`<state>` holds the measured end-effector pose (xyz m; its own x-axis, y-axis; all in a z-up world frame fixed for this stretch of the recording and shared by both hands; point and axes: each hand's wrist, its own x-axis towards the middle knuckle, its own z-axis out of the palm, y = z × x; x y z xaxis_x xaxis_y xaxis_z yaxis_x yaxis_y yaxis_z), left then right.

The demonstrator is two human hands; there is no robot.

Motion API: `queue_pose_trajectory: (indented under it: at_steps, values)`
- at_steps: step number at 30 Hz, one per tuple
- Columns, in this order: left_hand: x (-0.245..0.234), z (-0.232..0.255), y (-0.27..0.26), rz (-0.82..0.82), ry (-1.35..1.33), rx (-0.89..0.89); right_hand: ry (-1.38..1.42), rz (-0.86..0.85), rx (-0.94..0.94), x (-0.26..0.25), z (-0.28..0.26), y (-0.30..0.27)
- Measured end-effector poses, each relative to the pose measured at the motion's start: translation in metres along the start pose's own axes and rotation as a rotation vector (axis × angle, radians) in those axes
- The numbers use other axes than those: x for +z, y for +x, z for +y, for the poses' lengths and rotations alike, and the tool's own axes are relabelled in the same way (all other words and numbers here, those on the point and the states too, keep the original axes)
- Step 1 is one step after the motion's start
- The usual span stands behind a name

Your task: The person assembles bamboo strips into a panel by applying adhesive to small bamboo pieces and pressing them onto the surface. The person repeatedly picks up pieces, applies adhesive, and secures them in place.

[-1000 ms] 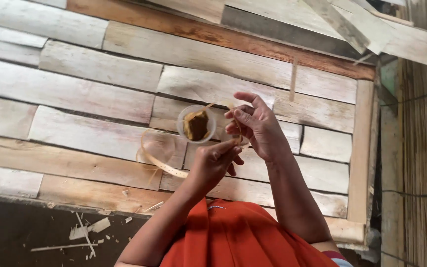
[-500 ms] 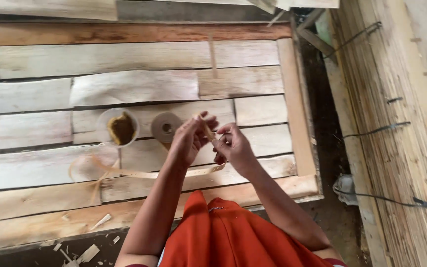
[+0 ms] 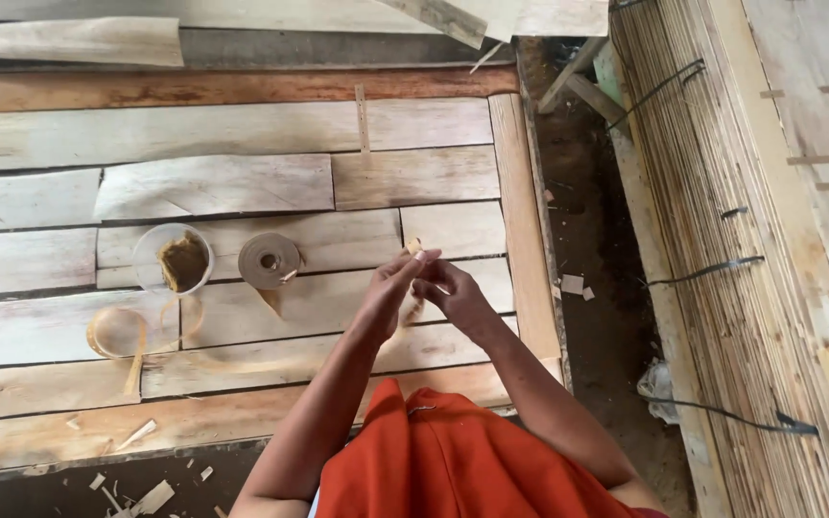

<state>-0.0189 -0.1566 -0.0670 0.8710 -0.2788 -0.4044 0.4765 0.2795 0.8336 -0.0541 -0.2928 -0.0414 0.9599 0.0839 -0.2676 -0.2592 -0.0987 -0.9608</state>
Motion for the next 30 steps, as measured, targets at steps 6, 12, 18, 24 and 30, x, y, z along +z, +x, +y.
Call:
queue_pose_trajectory:
  at_steps: [6,12,18,24,30]
  values:
    - [-0.003,0.029,0.021,-0.091,0.211,0.059,0.247,0.100,0.082,-0.006,0.007,0.016]
    - [-0.029,0.012,0.083,0.033,0.212,-0.038,0.263,0.133,0.175,0.006,0.064,0.052]
    - [-0.050,0.006,0.141,0.076,0.223,0.048,0.242,0.168,0.257,0.015,0.076,0.071]
    - [-0.078,-0.025,0.203,0.107,0.286,0.037,0.263,0.197,0.320,0.020,0.094,0.089]
    - [-0.078,-0.021,0.226,0.109,0.373,0.133,0.189,0.185,0.252,0.017,0.082,0.103]
